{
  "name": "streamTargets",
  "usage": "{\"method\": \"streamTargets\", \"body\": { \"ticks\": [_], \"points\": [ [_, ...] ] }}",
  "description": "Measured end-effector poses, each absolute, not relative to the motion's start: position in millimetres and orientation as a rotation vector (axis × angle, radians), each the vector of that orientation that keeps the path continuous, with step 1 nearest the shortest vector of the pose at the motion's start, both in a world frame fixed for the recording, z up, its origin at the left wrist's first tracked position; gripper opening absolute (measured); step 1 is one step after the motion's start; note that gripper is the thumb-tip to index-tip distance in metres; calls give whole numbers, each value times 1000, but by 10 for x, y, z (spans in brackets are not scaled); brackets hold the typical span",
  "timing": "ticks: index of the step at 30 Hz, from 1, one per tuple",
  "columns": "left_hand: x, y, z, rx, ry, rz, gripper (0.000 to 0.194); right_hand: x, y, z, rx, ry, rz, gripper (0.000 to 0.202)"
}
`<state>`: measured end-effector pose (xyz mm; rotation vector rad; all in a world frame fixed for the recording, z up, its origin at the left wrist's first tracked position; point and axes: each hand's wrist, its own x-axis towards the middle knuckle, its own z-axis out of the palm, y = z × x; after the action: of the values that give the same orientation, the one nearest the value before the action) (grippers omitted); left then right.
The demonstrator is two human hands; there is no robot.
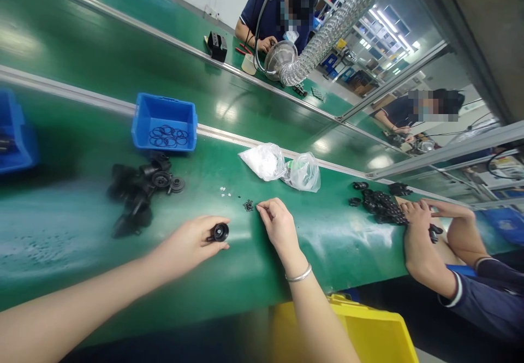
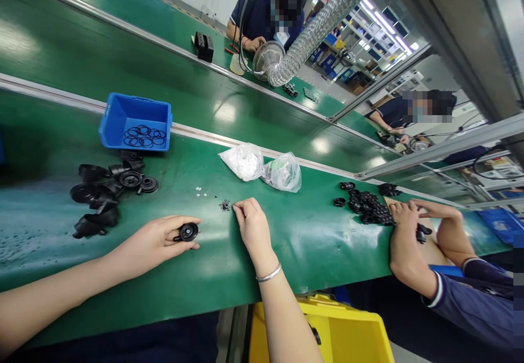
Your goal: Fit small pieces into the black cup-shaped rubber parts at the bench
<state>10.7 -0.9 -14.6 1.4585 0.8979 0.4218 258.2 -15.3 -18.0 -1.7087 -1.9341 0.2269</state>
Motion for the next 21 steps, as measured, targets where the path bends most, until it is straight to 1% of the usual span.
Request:
{"method": "streamTargets", "body": {
  "ticks": [7,12,17,21],
  "points": [
    [102,-3,-164,1480,888,476,40,2431,-225,-78,-1684,-1851,292,10],
    [121,10,-120,1616,861,541,29,2000,-380,44,-1452,-1868,577,8],
    [126,36,-86,1734,880,494,25,1832,-399,-23,-1385,-1878,659,7],
    [119,46,-87,1758,906,440,28,1860,-398,-30,-1362,-1930,690,8]
  ]
}}
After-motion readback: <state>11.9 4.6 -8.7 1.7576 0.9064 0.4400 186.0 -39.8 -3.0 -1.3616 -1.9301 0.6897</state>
